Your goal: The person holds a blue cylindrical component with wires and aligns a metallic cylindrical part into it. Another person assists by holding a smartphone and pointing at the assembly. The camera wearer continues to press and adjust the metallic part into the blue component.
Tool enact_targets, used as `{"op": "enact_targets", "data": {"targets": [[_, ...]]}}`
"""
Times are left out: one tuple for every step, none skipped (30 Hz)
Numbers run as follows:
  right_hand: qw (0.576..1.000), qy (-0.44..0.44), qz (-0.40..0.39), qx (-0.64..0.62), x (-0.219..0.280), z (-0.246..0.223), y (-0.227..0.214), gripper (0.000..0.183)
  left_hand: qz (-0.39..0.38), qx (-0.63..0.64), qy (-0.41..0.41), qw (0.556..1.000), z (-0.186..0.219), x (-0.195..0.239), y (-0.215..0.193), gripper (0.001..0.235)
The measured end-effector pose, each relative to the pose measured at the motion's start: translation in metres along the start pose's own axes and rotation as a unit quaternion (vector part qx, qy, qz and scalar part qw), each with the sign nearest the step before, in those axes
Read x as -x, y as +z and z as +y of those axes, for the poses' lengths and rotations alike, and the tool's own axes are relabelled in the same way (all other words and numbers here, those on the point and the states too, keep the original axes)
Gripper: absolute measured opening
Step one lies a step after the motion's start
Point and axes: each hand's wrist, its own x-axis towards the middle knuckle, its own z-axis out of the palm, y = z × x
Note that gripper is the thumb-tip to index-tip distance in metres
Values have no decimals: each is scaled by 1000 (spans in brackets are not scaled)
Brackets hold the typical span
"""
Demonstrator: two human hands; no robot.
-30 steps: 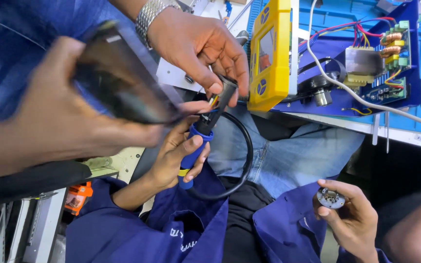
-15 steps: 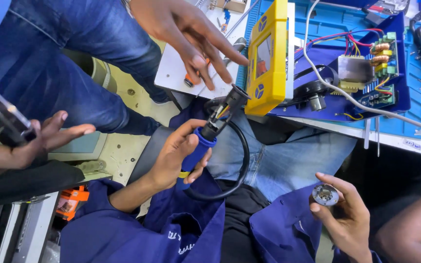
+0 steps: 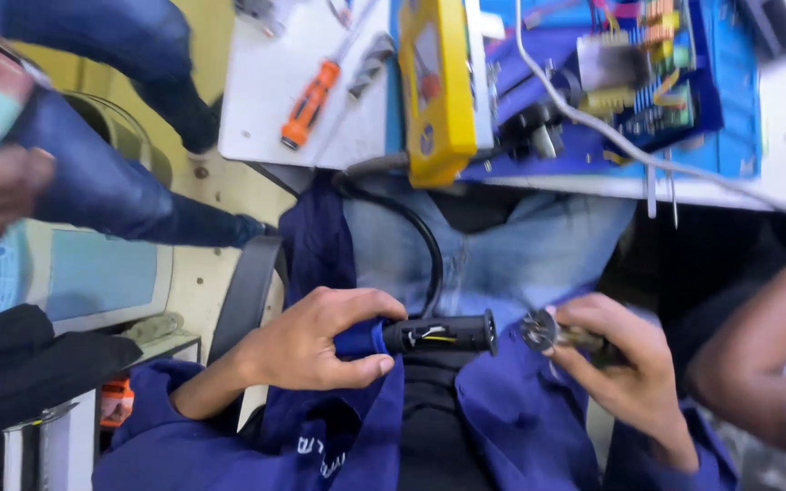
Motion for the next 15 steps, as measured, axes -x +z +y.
{"op": "enact_targets", "data": {"targets": [[999, -31, -15, -1, -2, -3, 1, 31, -12, 24, 24, 999, -7, -3, 2, 42], [998, -63, -29, -2, -6, -5, 1, 34, -23, 49, 47, 997, -13, -6, 5, 49], [998, -50, -25, -4, -4, -2, 2, 34, -35, 56, 44, 997, -23, -10, 8, 49], [996, -68, -40, -37, -3, -1, 2, 39, -21, 57, 81, 995, -31, -12, 10, 49], [991, -91, -57, -74, -6, 2, 3, 43, -1, 55, 115, 992, -39, -14, 11, 49], [992, -84, -55, -78, -5, 5, 3, 43, -8, 58, 109, 992, -44, -16, 12, 49], [990, -95, -61, -86, -5, 7, 3, 43, -5, 39, 131, 991, -50, -19, 13, 50], [988, -107, -67, -94, -5, 10, 3, 45, -3, 21, 153, 988, -56, -21, 14, 51], [988, -99, -64, -96, -6, 12, 2, 45, -9, 25, 151, 988, -57, -25, 15, 51], [986, -94, -72, -117, -6, 15, 2, 45, -25, 16, 151, 988, -59, -29, 15, 49], [983, -90, -84, -139, -7, 18, 2, 45, -37, 7, 151, 988, -61, -32, 17, 48], [983, -84, -84, -142, -10, 19, 4, 45, -41, 11, 146, 988, -62, -36, 17, 48], [983, -78, -83, -144, -14, 21, 5, 45, -40, -53, 145, 987, -63, -39, 18, 43], [983, -72, -82, -145, -17, 22, 6, 45, -39, -116, 143, 982, -63, -42, 18, 41], [983, -69, -82, -148, -17, 25, 6, 45, -42, -114, 140, 983, -61, -44, 16, 41]]}}
